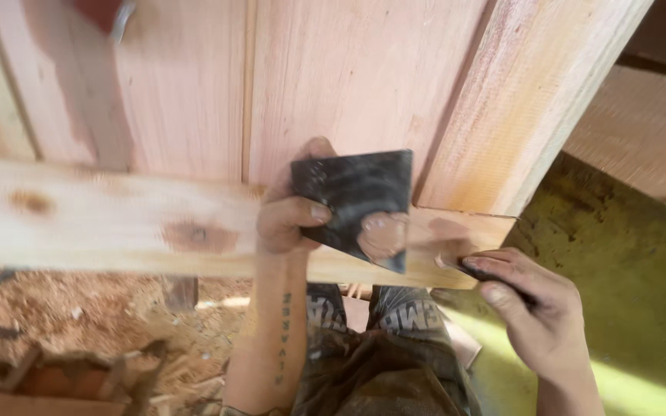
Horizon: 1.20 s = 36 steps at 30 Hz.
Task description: The person mixes wood filler with a red pigment on a metal plate using a putty knife, then applies the filler to gaps and joints on a wooden door frame. The person uses two putty knives to spread and smooth the filler into the seams.
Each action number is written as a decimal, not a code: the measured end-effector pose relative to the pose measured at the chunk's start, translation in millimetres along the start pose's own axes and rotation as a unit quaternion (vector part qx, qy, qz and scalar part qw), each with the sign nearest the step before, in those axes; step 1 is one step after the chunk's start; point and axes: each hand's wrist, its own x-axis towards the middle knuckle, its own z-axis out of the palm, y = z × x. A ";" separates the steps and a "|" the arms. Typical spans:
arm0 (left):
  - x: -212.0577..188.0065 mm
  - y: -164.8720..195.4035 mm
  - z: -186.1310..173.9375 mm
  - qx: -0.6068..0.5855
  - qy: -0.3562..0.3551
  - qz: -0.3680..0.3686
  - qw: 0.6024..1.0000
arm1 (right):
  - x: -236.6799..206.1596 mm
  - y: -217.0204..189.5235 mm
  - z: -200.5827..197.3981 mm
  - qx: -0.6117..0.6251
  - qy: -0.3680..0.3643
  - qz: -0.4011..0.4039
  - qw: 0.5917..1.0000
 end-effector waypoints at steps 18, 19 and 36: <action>13.4 33.6 -10.1 -0.202 0.062 -0.115 0.971 | 37.6 -31.3 130.3 -0.427 0.178 -0.081 0.883; 12.7 33.9 -11.2 -0.205 0.052 -0.119 0.970 | 36.5 -31.5 127.0 -0.426 0.161 -0.069 0.888; 12.6 31.1 -14.9 -0.167 0.087 -0.116 0.975 | 32.6 10.5 75.5 -0.474 0.159 -0.130 0.856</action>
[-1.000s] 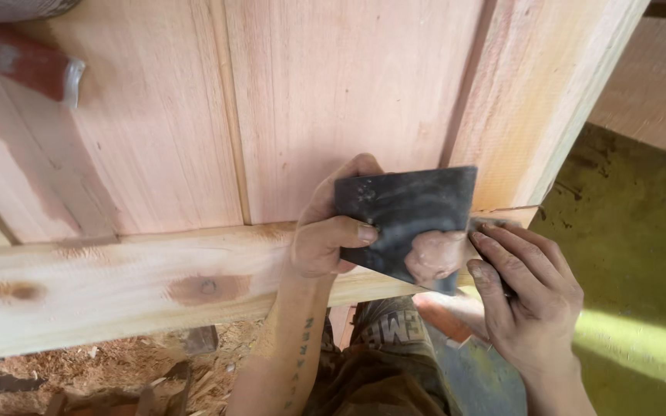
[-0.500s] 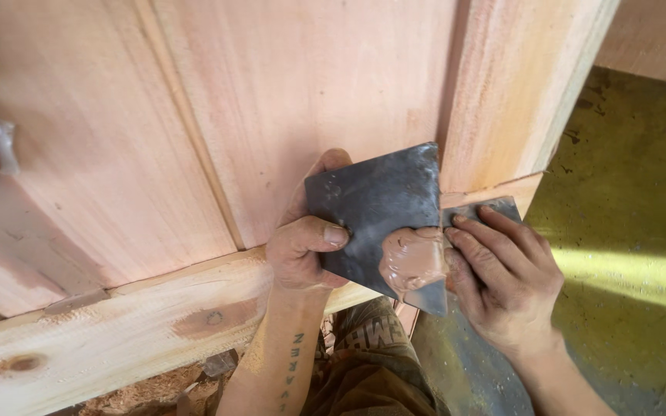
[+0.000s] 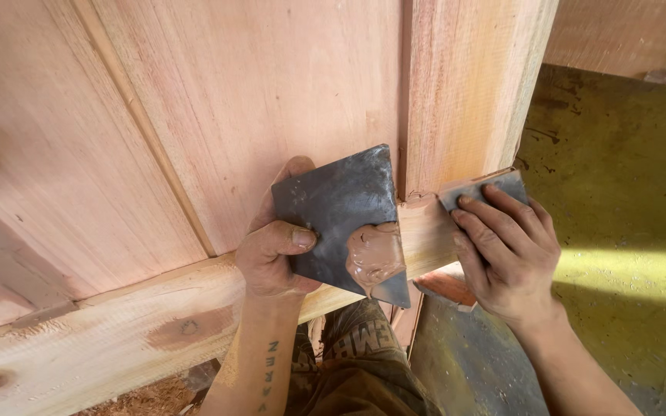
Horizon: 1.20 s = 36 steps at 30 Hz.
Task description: The person mixes wood filler with a red pigment on a metal plate using a putty knife, then applies the filler to gaps and joints on a wooden door frame. The person uses two putty knives to spread and smooth the filler into the seams.
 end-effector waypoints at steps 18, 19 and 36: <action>7.2 -8.6 -4.7 0.086 0.001 0.035 0.996 | -20.3 49.8 4.4 0.012 0.028 0.033 0.999; 9.4 -9.9 -5.4 0.084 -0.009 0.029 0.996 | -19.9 51.0 3.7 0.011 0.039 0.034 0.999; 22.5 -6.5 2.8 0.070 0.028 -0.009 0.997 | 32.7 -41.1 -16.7 0.105 -0.048 0.234 0.965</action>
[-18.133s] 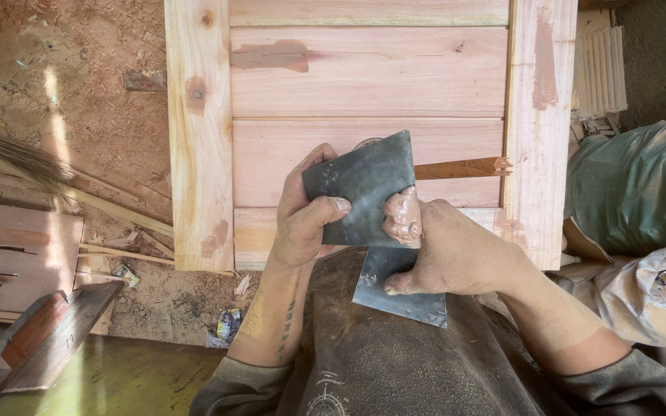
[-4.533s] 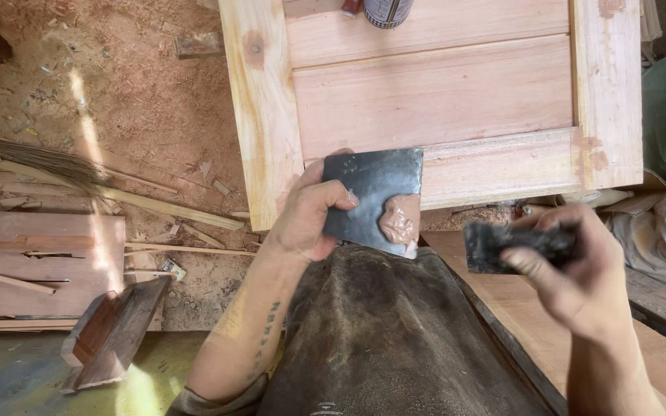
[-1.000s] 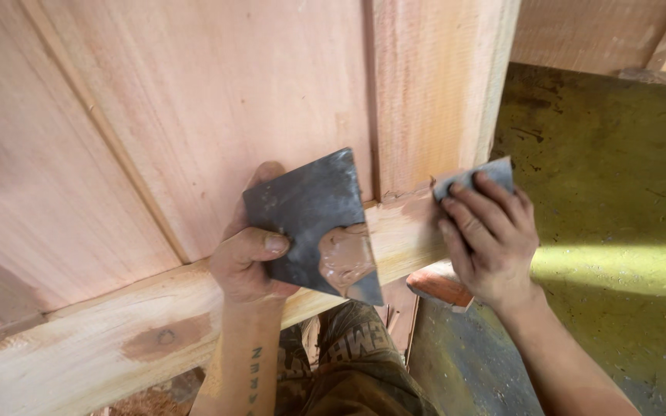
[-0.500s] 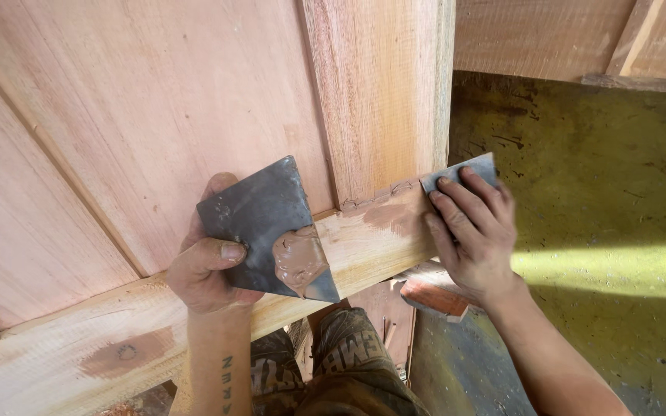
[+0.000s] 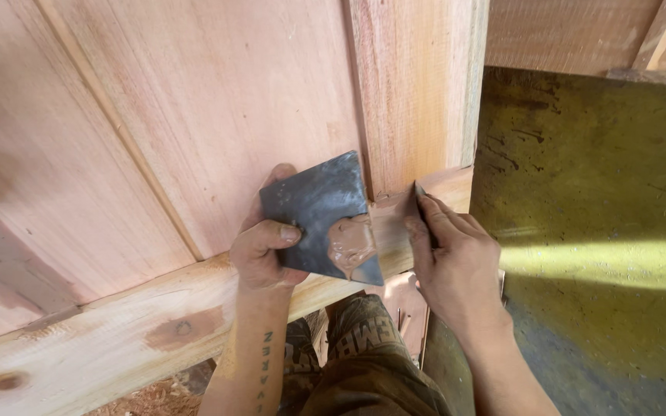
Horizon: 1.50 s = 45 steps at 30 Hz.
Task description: The person mixes wood filler with a red pigment on a metal plate using a putty knife, then applies the filler to gaps and joints on a wooden door frame. The person uses two putty knives to spread and smooth the filler into the seams.
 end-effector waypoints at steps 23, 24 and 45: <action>13.9 14.6 42.1 0.182 -0.028 0.011 0.983 | -11.5 -23.9 -37.7 0.063 -0.053 0.018 0.996; 10.5 14.7 49.1 0.252 0.001 0.014 0.968 | -15.4 -23.1 -42.4 0.053 -0.001 -0.041 0.998; 8.7 -52.7 90.1 0.424 0.037 -0.005 0.905 | -25.9 37.4 -48.5 0.163 -0.085 -0.144 0.972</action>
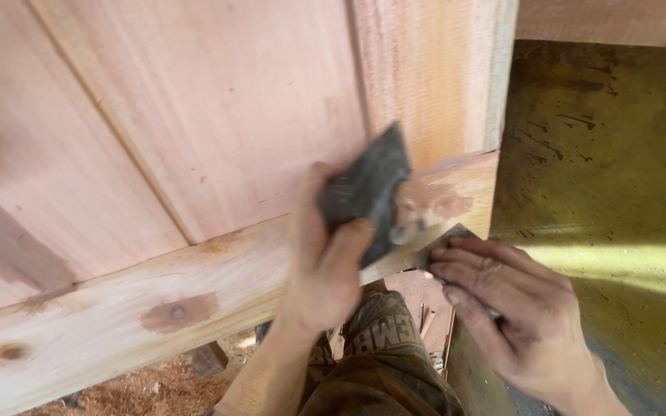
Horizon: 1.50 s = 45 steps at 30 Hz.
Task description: The person mixes wood filler with a red pigment on a metal plate using a putty knife, then applies the filler to gaps and joints on a wooden door frame. The person uses two putty knives to spread and smooth the filler into the seams.
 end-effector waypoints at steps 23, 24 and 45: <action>-1.3 -53.6 -79.2 -0.257 -0.063 -0.027 0.964 | 20.2 103.5 8.3 -0.306 0.141 -0.053 0.940; 0.2 -52.8 -78.1 -0.264 -0.064 -0.031 0.962 | 19.4 100.9 5.0 -0.293 0.129 -0.046 0.946; 11.6 -25.7 -72.3 -0.373 -0.093 -0.026 0.923 | 62.1 -14.9 30.5 -0.191 0.042 0.140 0.971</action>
